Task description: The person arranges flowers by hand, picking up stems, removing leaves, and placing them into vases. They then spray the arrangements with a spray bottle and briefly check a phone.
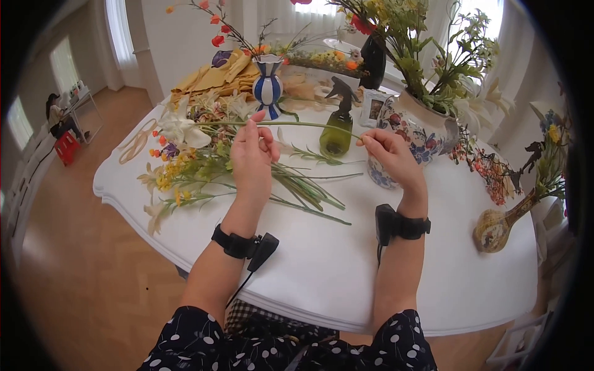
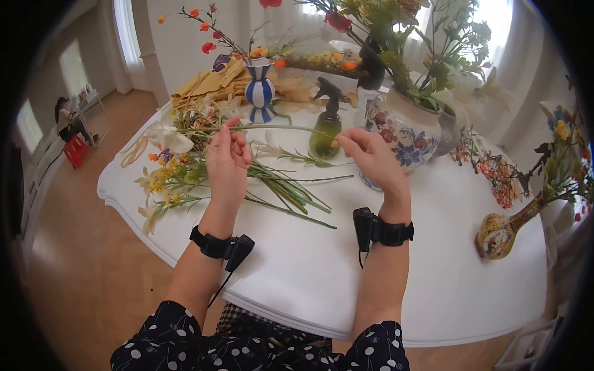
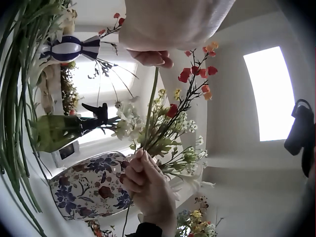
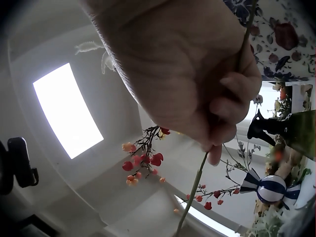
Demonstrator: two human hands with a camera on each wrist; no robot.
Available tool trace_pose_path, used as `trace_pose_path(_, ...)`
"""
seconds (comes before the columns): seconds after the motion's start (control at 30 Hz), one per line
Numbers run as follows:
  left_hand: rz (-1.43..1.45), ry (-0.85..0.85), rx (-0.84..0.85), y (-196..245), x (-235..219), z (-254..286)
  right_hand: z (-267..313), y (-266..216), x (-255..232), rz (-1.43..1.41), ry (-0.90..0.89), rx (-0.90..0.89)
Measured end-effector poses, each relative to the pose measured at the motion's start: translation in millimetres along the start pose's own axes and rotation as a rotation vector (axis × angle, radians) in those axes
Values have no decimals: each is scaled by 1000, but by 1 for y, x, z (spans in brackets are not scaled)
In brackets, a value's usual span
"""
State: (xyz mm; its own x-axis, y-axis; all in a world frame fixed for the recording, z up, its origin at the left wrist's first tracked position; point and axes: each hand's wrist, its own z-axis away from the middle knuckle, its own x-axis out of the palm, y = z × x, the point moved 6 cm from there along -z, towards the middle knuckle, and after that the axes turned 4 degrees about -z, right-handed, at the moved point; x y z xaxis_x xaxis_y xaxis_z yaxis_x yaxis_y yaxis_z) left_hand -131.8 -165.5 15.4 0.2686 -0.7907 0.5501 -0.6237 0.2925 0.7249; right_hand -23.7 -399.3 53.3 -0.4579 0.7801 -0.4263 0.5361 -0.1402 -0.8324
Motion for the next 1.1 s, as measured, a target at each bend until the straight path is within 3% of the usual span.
trace_pose_path(0.1,6,-15,-10,10,2,-1,-1,1,5,34,-13,7)
trace_pose_path(0.17,-55,36,112,22,-1,-6,3,-2,5,59,16,38)
trace_pose_path(0.3,-147,5,221,52,-11,-29,10,-13,2,134,77,-78)
trace_pose_path(0.37,-271,42,368,77,-19,-47,16,-24,-4,209,141,-108)
trace_pose_path(0.57,-435,116,652,152,-27,-93,37,-60,-6,156,-34,-110)
trace_pose_path(0.77,-555,183,874,212,-8,-130,42,-65,-1,192,-68,-153)
trace_pose_path(0.93,-671,193,1006,235,23,-147,42,-69,3,231,-88,-155)
trace_pose_path(1.1,-785,144,1046,219,38,-170,43,-74,9,236,-102,-202)
